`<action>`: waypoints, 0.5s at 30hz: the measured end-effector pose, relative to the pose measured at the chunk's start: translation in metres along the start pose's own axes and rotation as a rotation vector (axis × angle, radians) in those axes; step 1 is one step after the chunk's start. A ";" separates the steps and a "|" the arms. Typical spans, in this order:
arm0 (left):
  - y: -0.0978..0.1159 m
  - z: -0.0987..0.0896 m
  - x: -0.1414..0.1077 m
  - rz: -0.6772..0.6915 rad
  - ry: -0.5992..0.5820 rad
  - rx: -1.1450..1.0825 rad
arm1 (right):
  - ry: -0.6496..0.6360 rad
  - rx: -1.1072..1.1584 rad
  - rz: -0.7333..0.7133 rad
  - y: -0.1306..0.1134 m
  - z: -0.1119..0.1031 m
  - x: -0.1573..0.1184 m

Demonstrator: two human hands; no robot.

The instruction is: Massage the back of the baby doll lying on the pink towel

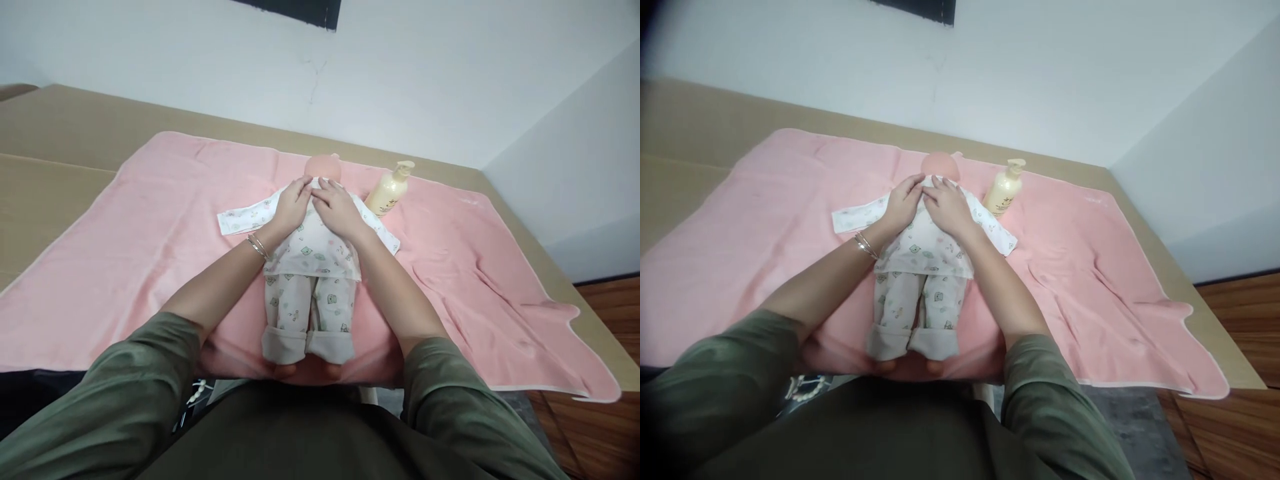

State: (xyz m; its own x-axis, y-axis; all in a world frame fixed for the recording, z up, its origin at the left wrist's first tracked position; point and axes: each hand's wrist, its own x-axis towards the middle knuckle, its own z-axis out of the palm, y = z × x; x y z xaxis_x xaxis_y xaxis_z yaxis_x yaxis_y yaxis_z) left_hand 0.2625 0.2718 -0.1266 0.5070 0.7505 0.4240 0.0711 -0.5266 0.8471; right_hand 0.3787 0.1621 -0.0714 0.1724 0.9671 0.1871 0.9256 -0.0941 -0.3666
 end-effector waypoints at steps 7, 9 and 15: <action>-0.009 0.001 0.005 -0.046 -0.027 0.088 | -0.040 -0.118 0.313 -0.013 0.000 -0.012; -0.010 0.001 0.003 -0.054 -0.004 0.005 | -0.008 -0.190 0.244 -0.038 0.012 -0.026; -0.010 0.001 -0.002 -0.070 0.054 -0.102 | -0.053 -0.162 -0.030 -0.047 0.019 -0.029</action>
State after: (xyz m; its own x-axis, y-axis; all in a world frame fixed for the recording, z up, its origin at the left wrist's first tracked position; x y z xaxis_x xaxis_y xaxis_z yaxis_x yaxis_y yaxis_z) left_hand 0.2617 0.2753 -0.1357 0.4566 0.8058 0.3771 0.0158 -0.4311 0.9022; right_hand 0.3236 0.1425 -0.0766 0.1296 0.9808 0.1457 0.9730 -0.0975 -0.2094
